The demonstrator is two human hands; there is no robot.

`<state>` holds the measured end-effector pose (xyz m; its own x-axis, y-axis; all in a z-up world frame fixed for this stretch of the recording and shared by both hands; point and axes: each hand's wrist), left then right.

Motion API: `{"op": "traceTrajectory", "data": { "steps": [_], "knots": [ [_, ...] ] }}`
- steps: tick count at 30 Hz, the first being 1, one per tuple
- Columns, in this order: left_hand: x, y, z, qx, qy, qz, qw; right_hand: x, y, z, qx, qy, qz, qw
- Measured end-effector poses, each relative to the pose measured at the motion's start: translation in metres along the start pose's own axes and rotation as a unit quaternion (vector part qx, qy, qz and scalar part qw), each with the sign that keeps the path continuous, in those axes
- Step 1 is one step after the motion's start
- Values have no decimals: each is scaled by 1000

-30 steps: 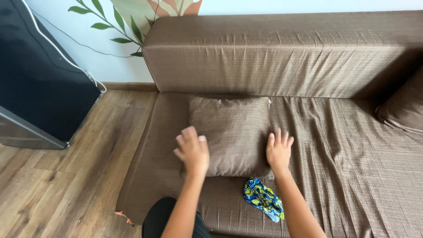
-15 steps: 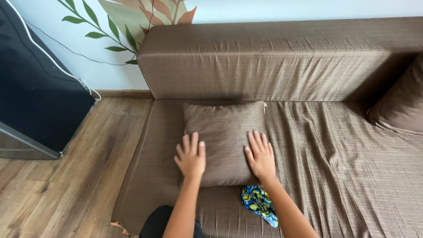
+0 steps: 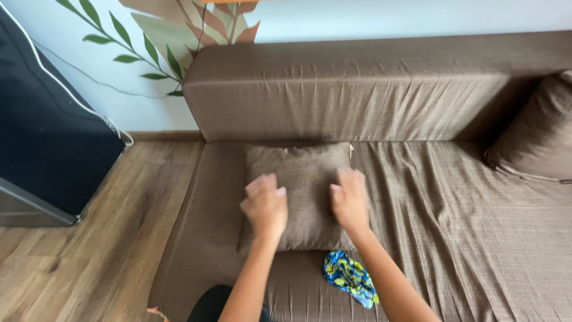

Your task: The person straightens pillows on a sofa by hand, patting and positioning them against the backrest one at a time.

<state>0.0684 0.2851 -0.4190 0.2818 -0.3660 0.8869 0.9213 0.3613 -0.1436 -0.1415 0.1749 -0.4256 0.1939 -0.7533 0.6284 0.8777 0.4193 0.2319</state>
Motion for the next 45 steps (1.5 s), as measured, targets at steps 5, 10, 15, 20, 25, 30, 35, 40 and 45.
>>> {"op": "traceTrajectory", "data": {
  "steps": [5,10,15,20,25,30,35,40,45],
  "knots": [
    [38,-40,-20,-187,443,131,867,28,66,-36,-51,45,209,976],
    [73,-18,-37,-161,521,230,806,63,59,-42,-70,254,141,954],
    [70,28,-64,-161,532,328,764,80,43,-56,-67,322,63,942],
    [49,77,-57,-224,516,427,708,89,33,-45,-72,355,-51,931],
    [22,136,-79,-257,578,409,658,71,-33,-42,40,335,-187,922],
    [76,96,17,-370,536,444,616,33,-85,-44,129,320,-342,874],
    [95,65,35,-466,421,509,588,53,-33,-4,145,351,-267,886],
    [171,41,57,-548,331,434,633,105,-12,18,239,245,-228,912],
    [184,73,4,-585,282,360,670,151,9,17,352,136,-180,909]
  ]
}}
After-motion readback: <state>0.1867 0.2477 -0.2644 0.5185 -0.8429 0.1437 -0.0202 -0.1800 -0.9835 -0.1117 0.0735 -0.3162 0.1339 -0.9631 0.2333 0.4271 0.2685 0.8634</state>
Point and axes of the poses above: each hand's wrist, its own x-axis towards the middle knuckle, its own z-axis out of the back of the hand, y = z × x, and after that the axes turned 15 degrees about -x, right-handed
